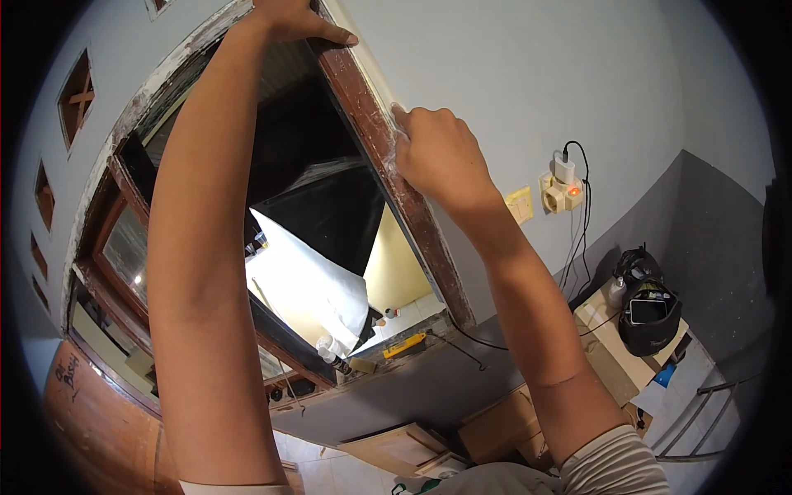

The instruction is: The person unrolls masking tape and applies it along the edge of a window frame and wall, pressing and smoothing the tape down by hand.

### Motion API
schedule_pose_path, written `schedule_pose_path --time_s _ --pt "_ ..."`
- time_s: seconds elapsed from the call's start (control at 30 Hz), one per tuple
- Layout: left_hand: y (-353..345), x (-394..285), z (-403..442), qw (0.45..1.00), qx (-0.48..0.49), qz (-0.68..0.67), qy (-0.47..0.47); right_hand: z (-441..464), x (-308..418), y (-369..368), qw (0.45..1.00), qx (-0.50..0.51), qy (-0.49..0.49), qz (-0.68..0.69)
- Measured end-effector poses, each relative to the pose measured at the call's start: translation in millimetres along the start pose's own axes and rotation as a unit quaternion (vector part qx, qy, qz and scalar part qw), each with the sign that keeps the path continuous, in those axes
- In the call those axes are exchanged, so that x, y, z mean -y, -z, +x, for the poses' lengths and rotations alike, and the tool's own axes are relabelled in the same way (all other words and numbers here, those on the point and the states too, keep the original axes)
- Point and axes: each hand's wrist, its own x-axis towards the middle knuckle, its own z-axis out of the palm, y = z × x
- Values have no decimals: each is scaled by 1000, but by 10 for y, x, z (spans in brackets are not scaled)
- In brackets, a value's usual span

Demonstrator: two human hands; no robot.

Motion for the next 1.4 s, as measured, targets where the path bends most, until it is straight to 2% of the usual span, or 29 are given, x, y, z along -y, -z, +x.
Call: schedule_pose_path --time_s 0.1,0.4,0.93,1.4 --pt "-2 -10 0 1000 -4 -4 0 2 26 45 1000 24 -16 -7" --pt "14 -26 -20 1000 -12 -13 -4 46 -61 -52 1000 -6 -7 9" --pt "19 -62 -31 1000 2 2 7 102 -94 -105 999 24 -15 -24" --pt "39 -67 -11 1000 5 17 12 114 -107 -130 1000 5 -2 -3"
